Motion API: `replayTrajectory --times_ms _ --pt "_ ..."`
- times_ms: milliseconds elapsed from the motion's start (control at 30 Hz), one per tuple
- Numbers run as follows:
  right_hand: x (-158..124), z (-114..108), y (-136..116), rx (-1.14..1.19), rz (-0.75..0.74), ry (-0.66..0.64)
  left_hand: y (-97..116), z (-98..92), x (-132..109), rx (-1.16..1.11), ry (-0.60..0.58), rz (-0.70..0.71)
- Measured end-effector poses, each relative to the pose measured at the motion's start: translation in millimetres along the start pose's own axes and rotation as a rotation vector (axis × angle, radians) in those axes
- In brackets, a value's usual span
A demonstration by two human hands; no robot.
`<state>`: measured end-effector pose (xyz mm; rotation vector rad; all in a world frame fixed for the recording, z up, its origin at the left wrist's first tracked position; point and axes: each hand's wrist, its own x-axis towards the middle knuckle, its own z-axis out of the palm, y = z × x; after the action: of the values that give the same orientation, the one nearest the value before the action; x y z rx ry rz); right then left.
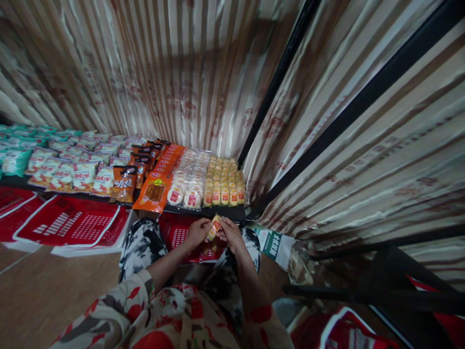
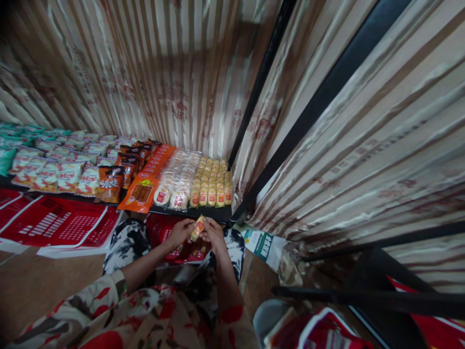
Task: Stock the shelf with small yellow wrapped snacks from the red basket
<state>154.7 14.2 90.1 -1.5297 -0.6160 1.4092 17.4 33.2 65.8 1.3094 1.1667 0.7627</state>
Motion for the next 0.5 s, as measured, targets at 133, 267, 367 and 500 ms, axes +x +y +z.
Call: replayTrajectory --times_ms 133,267,367,500 --pt "3 -6 -2 0.033 -0.028 0.024 13 -0.4 2 0.042 0.003 0.019" --pt "5 -11 -2 0.086 -0.052 0.052 28 -3.4 10 0.111 0.041 0.053" --pt "6 -14 -1 0.129 -0.075 0.070 37 -6.0 19 0.163 0.066 0.091" --pt "8 -17 1 0.150 -0.092 0.098 46 -6.9 29 0.213 0.049 0.114"
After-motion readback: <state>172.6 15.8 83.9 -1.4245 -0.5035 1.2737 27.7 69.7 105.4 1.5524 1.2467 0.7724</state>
